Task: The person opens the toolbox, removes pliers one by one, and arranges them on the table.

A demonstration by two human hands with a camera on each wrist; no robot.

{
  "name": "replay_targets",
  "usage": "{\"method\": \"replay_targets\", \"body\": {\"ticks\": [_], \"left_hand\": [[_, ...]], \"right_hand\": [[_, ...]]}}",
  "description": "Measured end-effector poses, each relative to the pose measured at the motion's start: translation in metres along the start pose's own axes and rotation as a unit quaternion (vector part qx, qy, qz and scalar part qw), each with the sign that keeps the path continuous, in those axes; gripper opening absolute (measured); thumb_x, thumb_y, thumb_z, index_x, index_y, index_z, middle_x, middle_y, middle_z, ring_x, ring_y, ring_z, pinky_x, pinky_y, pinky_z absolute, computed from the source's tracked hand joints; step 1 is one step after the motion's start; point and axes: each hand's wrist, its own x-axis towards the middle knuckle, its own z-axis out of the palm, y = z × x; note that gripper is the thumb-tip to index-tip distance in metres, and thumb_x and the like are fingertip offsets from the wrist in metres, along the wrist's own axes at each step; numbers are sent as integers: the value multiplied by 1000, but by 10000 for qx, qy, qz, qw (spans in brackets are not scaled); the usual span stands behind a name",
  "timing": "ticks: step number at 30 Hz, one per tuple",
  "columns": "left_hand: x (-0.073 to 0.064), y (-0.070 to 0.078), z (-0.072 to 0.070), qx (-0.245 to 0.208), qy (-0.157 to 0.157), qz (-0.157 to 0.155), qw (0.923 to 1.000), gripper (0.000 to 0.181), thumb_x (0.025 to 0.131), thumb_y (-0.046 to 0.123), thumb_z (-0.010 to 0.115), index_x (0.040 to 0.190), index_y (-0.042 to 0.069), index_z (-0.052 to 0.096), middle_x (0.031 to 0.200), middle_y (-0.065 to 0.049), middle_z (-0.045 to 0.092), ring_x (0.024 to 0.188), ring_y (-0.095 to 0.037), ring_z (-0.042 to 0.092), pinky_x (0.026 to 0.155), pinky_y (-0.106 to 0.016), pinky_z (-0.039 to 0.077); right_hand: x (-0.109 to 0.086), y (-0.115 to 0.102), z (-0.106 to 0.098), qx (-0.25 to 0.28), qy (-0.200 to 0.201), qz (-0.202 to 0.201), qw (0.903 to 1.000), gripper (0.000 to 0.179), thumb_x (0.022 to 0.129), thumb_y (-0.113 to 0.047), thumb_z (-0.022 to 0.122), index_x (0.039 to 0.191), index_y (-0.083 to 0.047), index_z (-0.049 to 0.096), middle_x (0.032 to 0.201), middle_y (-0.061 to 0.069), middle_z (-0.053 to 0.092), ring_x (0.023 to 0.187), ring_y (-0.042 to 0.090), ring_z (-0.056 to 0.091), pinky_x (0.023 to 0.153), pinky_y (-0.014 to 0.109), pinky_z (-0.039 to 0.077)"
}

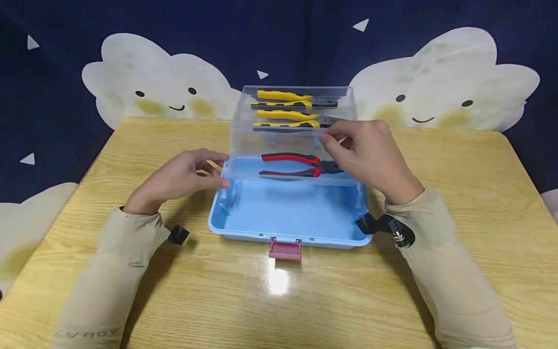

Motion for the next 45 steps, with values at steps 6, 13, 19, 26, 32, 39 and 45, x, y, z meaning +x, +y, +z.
{"method": "replay_targets", "body": {"ticks": [6,13,19,26,32,39,45], "left_hand": [[-1,1,-2,-227,127,-72,9996,66,87,32,85,144,15,59,126,-7,68,110,-22,67,85,-32,54],[-8,2,-8,-371,387,-200,9984,66,85,33,86,144,16,60,132,-4,66,111,-22,64,86,-33,54],[-9,0,-8,-481,309,-283,9980,68,85,32,86,145,13,59,133,-7,65,109,-24,65,83,-30,53],[-6,-1,-4,-408,240,-314,9984,69,84,32,87,145,15,58,126,-9,69,110,-24,66,84,-30,53],[-2,0,-3,-287,172,-246,9991,70,85,32,87,146,14,57,130,-8,67,111,-24,66,84,-31,54],[1,-2,2,-275,116,-169,9994,71,84,32,87,146,14,57,137,-8,62,110,-24,66,85,-32,54],[1,-1,4,-327,114,-171,9993,72,84,33,87,146,13,57,139,-8,60,109,-24,66,85,-32,54]], "right_hand": [[6,0,-4,-202,-160,-108,9996,26,101,-30,65,103,-9,80,85,9,80,70,23,77,62,19,49],[16,-8,-6,-268,-783,-318,9961,24,100,-32,67,105,-13,80,90,7,81,75,21,78,64,32,56],[18,-13,-2,-255,-1486,-178,9884,29,98,-32,71,115,-10,77,106,10,80,93,27,78,79,46,63],[16,-8,0,-277,-1689,-147,9851,34,93,-27,77,122,-11,75,117,11,78,100,28,76,89,50,61],[12,-5,2,-200,-1740,-138,9844,37,89,-26,82,122,-11,74,117,9,78,100,26,77,88,49,61],[13,-7,7,-98,-1887,-47,9820,38,88,-30,84,121,-12,75,116,8,78,100,25,77,86,47,62],[16,-10,11,-114,-1915,-86,9814,38,88,-32,83,120,-13,74,113,7,78,101,24,76,85,46,62]]}}
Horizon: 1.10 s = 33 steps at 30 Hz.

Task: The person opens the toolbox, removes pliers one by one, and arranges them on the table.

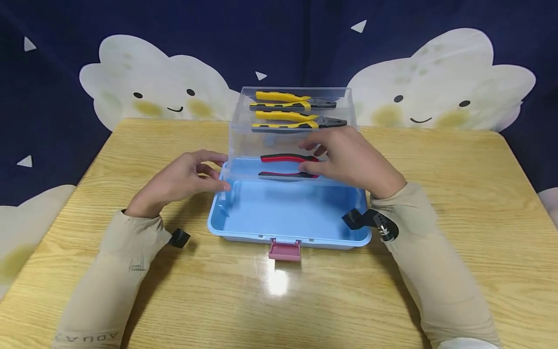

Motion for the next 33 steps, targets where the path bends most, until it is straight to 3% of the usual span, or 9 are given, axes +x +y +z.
{"method": "replay_targets", "body": {"ticks": [7,14,23,33], "left_hand": [[1,2,0,1,-72,51,10000,71,84,33,87,146,14,57,130,-9,65,109,-24,66,86,-33,54],[-2,2,-1,-32,-32,8,10000,72,85,32,86,147,14,56,136,-7,62,113,-23,65,88,-33,54],[-1,2,0,-52,-36,-15,10000,72,84,32,87,147,14,56,129,-7,65,109,-23,65,83,-30,54],[-1,2,1,-63,-7,-28,10000,71,85,32,86,146,14,56,132,-8,64,109,-23,65,85,-32,54]], "right_hand": [[-5,6,-1,32,15,30,10000,40,87,-31,85,122,-13,75,116,7,78,100,24,77,85,45,63],[-1,10,1,175,-180,58,9997,47,83,-33,88,125,-14,74,115,6,77,102,22,76,88,45,62],[-1,11,3,462,-331,257,9981,54,84,-32,88,132,-15,70,121,8,75,106,23,74,90,45,62],[-1,13,7,262,-238,100,9993,46,86,-30,86,128,-16,74,113,3,77,94,18,69,80,35,58]]}}
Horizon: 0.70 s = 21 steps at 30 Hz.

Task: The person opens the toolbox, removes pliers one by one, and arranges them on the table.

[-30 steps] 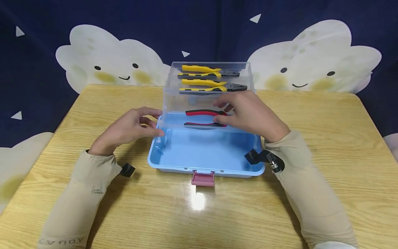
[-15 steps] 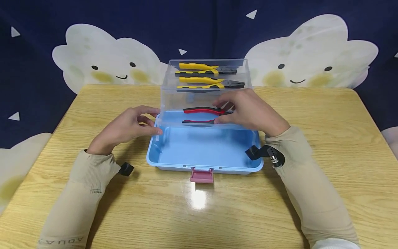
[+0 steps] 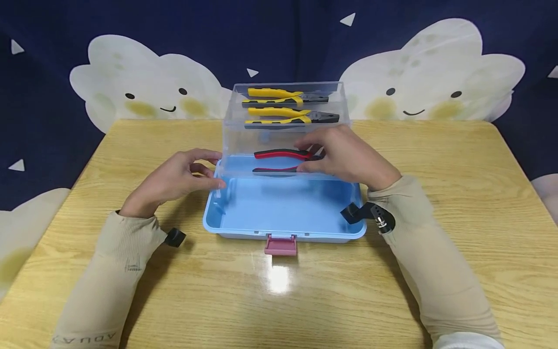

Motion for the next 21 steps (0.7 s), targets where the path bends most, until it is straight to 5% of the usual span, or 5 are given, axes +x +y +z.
{"method": "replay_targets", "body": {"ticks": [9,21], "left_hand": [[1,-3,2,-71,-49,-57,9999,72,85,32,87,146,12,55,127,-10,65,108,-24,64,82,-30,53],[1,-1,2,-114,-83,-253,9996,74,85,34,87,148,15,53,141,-3,60,122,-26,61,94,-38,54]], "right_hand": [[-2,-3,3,-161,40,-39,9999,41,88,-32,84,125,-16,76,114,5,78,89,18,64,73,31,50],[-2,-5,2,-292,102,-34,9995,42,89,-35,83,126,-16,75,114,5,78,90,19,66,75,32,51]]}}
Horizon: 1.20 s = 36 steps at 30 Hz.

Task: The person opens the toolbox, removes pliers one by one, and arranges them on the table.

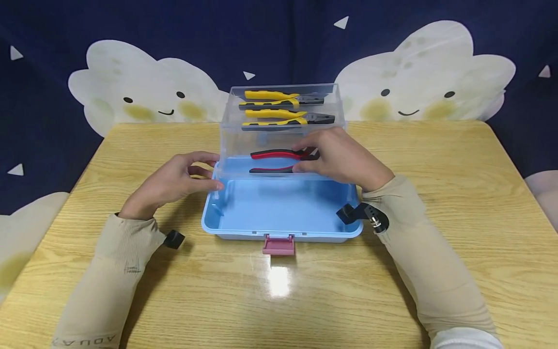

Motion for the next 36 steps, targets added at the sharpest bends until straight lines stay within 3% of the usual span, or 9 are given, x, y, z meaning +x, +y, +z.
{"method": "replay_targets", "body": {"ticks": [7,14,25,36], "left_hand": [[1,-1,0,-5,-26,36,10000,74,85,33,87,147,15,53,138,-3,61,120,-26,62,92,-36,54],[2,1,-1,-13,-35,115,9999,73,85,33,86,147,15,53,138,-3,61,119,-25,63,92,-35,54],[1,-3,1,-105,-78,-6,9999,73,85,34,86,147,16,52,138,-3,60,121,-27,60,95,-38,53],[0,-2,1,-70,-32,81,9999,73,85,33,86,148,17,53,140,-2,59,122,-26,61,94,-38,53]], "right_hand": [[-1,0,-4,-38,-98,-133,9999,45,89,-34,83,129,-15,73,116,7,77,95,20,69,79,36,57],[-2,5,-6,-160,-180,-184,9995,47,89,-32,84,132,-16,72,120,6,75,94,20,64,78,34,51],[-2,3,-3,-95,-165,-310,9993,44,91,-30,81,130,-14,72,113,7,75,85,19,62,70,32,48],[-2,4,-4,-181,-199,-317,9991,45,93,-29,79,133,-13,70,121,7,74,92,20,62,76,34,50]]}}
